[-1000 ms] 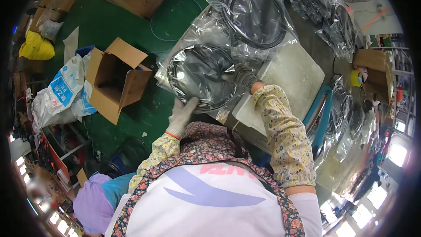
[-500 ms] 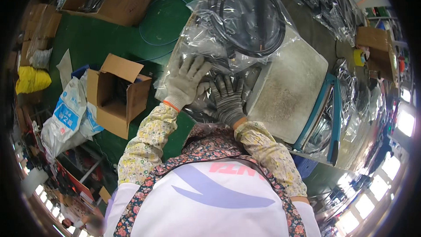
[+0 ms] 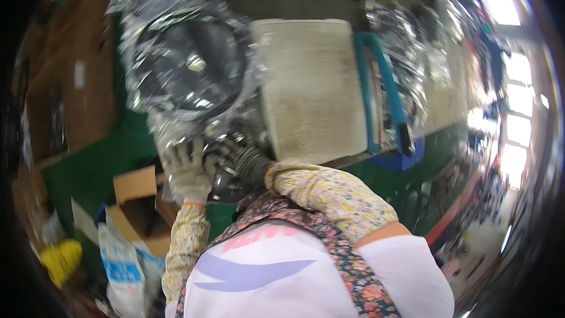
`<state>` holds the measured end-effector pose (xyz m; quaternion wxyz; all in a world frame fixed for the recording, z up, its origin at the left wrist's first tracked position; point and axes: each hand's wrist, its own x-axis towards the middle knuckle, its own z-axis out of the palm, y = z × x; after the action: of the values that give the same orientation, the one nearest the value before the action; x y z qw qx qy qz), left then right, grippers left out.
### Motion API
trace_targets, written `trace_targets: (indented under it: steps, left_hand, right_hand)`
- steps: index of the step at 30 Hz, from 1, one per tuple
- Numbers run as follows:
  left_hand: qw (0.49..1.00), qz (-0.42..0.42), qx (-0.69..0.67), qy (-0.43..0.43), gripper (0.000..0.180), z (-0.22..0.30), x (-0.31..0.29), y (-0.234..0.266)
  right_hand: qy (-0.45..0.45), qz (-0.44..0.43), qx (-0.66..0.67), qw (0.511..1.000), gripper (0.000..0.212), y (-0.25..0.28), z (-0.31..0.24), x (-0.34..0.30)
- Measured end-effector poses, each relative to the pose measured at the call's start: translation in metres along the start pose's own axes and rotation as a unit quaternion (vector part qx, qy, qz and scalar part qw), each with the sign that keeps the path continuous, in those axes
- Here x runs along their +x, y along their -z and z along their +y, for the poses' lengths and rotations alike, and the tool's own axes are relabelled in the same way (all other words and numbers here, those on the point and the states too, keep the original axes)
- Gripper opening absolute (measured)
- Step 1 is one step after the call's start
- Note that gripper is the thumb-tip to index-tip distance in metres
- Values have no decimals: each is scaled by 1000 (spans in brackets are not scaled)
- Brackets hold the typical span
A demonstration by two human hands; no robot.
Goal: The person seals metal rings inside plastic bags using a heat sealer.
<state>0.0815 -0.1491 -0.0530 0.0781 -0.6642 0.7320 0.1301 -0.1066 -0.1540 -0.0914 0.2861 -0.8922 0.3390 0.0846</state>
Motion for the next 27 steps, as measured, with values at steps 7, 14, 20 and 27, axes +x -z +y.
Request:
trace_targets:
  steps: [7,14,20,27]
  left_hand:
    - [995,82,36,-31,55,-4,5,1]
    - [977,168,115,-70,60,1,3,-24]
    - [976,147,163,-11,54,5,-9,-32]
    - [972,153,44,174,55,71,-27,-31]
  right_hand:
    - [36,91,-17,995,88,-3,-1,12]
    - [-4,209,-130,969,78,-43,2,34]
    - [43,213,241,946,57,7,-4,-66]
    - [-64,76,608,788,30,-2,145,-331]
